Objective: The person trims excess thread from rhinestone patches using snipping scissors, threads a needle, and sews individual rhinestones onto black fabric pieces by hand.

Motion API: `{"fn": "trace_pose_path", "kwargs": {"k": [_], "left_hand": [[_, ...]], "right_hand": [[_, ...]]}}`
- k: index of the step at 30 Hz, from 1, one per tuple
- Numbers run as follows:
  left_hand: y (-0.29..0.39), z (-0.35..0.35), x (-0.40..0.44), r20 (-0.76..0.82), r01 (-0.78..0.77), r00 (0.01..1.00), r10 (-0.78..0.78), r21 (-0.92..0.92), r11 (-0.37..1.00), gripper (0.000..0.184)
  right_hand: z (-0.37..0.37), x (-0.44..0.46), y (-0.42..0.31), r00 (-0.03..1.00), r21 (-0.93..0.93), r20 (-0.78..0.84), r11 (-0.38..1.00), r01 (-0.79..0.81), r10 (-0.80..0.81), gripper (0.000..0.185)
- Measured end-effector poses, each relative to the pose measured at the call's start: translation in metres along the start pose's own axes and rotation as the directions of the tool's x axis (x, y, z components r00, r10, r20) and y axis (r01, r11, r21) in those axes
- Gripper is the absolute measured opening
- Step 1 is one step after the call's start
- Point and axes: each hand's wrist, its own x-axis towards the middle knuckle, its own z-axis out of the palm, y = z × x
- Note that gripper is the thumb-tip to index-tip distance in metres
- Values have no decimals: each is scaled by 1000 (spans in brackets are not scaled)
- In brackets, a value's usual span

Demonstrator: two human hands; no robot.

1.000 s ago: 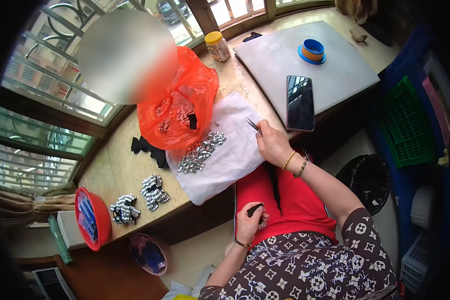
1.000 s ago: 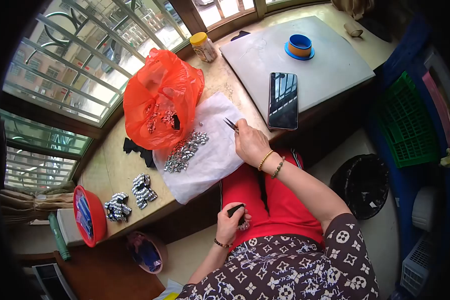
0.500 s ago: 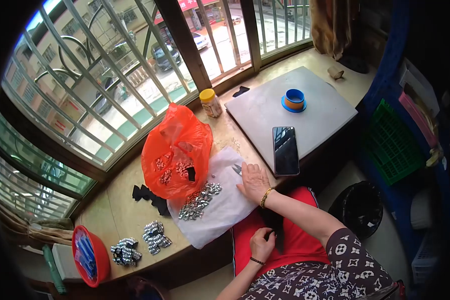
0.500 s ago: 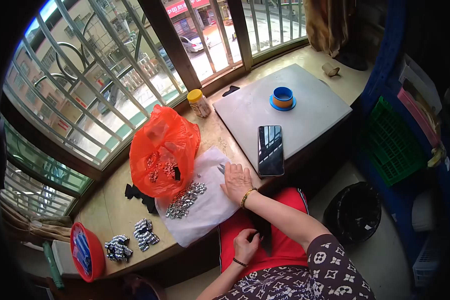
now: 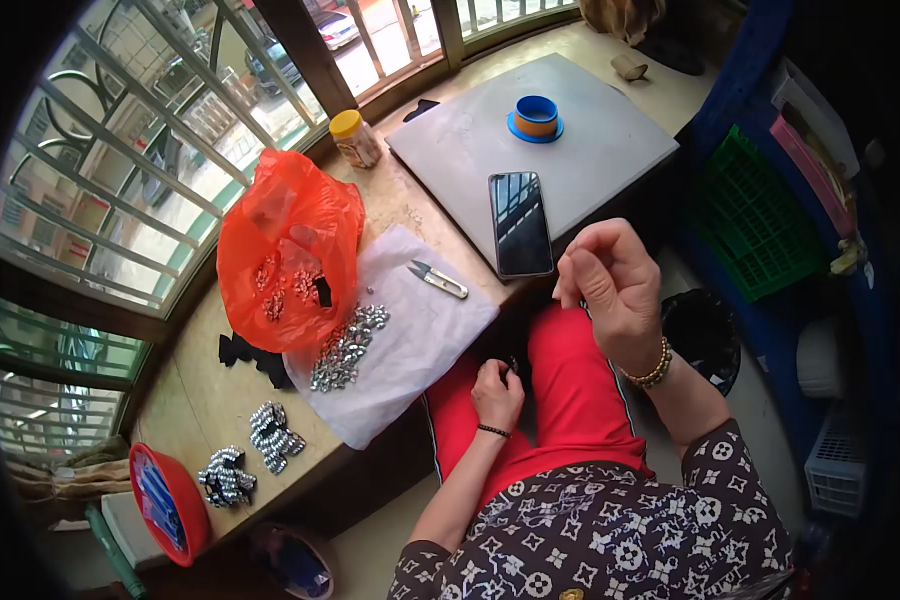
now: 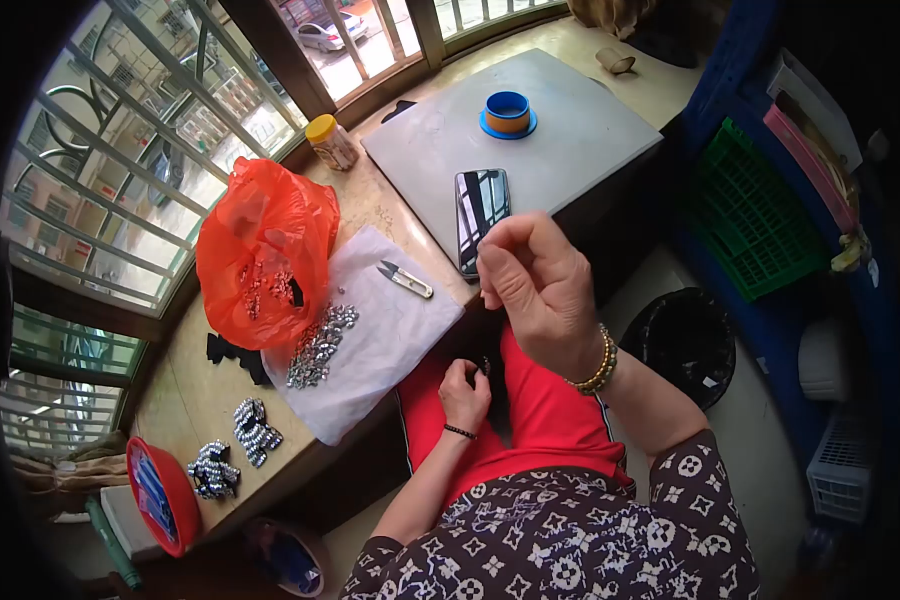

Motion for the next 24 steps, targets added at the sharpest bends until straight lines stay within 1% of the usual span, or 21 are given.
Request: {"fn": "trace_pose_path", "kwargs": {"k": [3, 5, 7, 11, 12, 14, 16, 17, 18, 19, 21, 23, 24], "left_hand": [[-1, 2, -8, 13, 47, 999, -47, -16, 999, 8], [-1, 2, -11, 23, 70, 997, -70, -1, 998, 8], [-1, 0, -13, 17, 73, 997, -74, 10, 997, 8], [0, -7, -15, 110, 81, 989, -97, 141, 987, 11], [3, -14, -13, 105, 79, 990, -95, 149, 986, 11], [7, -31, -8, 113, 92, 989, -95, 33, 995, 12], [25, -51, 8, 124, 88, 989, -75, -100, 991, 14], [43, -67, 23, 151, 135, 984, -96, -280, 950, 14], [68, -88, 39, 183, 182, 977, -110, -448, 875, 14], [100, -111, 52, 235, 211, 968, -90, -566, 797, 13], [162, -152, 72, 244, 113, 965, 100, -726, 679, 17], [221, -182, 81, 201, 19, 947, 252, -816, 578, 19], [245, -192, 84, 194, 10, 947, 257, -815, 579, 19]], "right_hand": [[-20, -7, -27, 997, 123, -75, 992, 28, -19, 7], [-33, -8, -31, 994, 140, -60, 985, 98, -90, 11], [-41, -8, -36, 990, 151, -54, 979, 133, -126, 13], [-52, -8, -53, 974, 247, -131, 945, 213, -185, 15], [-53, -8, -58, 973, 255, -132, 942, 217, -188, 15], [-57, -8, -69, 970, 250, -107, 938, 240, -220, 16], [-65, -4, -84, 960, 226, -82, 933, 280, -268, 17], [-68, 1, -92, 950, 195, -52, 930, 312, -308, 16], [-70, 8, -102, 941, 175, -36, 925, 337, -336, 16], [-72, 15, -111, 931, 156, -20, 919, 362, -363, 16], [-70, 29, -130, 930, 111, 81, 930, 350, -360, 13], [-53, 39, -141, 918, 29, 143, 929, 370, -370, 18], [-45, 39, -147, 914, 33, 145, 925, 377, -378, 18]]}}
